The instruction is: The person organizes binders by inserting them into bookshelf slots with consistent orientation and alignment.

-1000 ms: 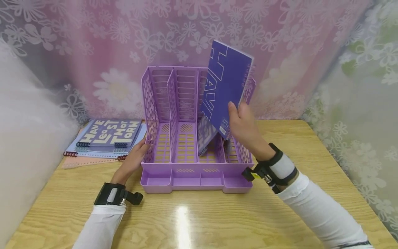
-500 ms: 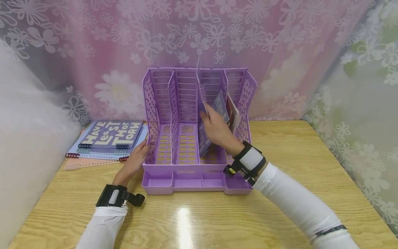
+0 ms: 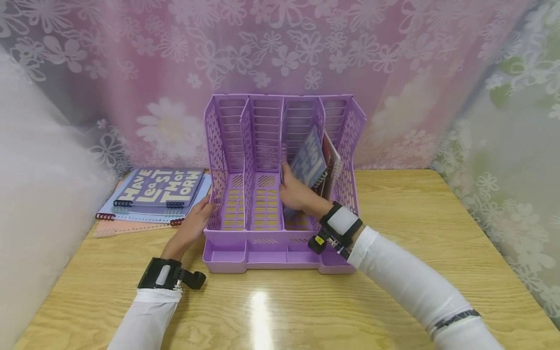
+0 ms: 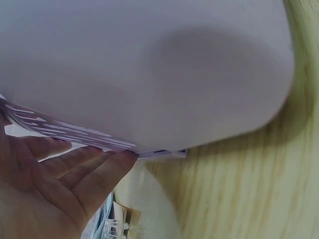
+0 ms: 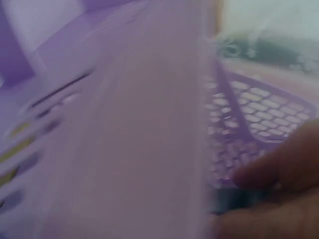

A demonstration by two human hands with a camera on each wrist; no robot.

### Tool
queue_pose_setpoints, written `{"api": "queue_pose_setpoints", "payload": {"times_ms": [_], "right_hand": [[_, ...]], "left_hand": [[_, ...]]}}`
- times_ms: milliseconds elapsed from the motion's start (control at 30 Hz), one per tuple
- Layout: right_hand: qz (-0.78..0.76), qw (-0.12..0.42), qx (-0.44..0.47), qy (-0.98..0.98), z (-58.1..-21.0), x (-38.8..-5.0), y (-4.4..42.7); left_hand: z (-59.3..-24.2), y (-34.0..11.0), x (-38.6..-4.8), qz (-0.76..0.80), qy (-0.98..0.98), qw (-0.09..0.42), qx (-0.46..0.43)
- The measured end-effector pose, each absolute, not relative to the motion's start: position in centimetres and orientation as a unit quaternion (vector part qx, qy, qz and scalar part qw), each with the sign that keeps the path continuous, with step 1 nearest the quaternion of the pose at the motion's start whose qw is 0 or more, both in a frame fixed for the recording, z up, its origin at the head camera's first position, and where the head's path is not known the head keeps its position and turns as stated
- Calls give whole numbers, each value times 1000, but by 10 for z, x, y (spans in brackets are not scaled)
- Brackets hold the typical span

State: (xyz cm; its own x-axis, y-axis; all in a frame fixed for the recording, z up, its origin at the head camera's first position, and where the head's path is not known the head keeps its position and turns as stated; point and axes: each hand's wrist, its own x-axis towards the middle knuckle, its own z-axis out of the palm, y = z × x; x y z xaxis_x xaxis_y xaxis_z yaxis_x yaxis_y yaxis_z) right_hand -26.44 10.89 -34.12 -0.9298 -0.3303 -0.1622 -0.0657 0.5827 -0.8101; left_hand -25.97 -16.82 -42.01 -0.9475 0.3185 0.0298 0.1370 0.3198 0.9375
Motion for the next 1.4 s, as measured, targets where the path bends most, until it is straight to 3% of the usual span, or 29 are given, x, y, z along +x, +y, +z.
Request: {"api": "queue_pose_setpoints", "payload": {"times_ms": [200, 400, 767, 1100, 1200, 1400], "right_hand": [[-380, 206, -79, 898, -347, -265, 113], [-357, 210, -62, 908, -341, -259, 121], [-396, 213, -123, 885, -319, -228, 151], [-480, 184, -180, 839, -311, -196, 197], [-541, 147, -187, 806, -312, -190, 217], [-601, -85, -151, 780, -320, -194, 257]], "left_hand": [[-420, -168, -261, 558, 814, 73, 144], [-423, -168, -263, 575, 800, 80, 152], [-421, -168, -260, 569, 804, 79, 155], [-419, -169, -258, 575, 799, 94, 152], [-420, -170, -258, 570, 803, 95, 145], [-422, -168, -261, 573, 801, 93, 146]]}}
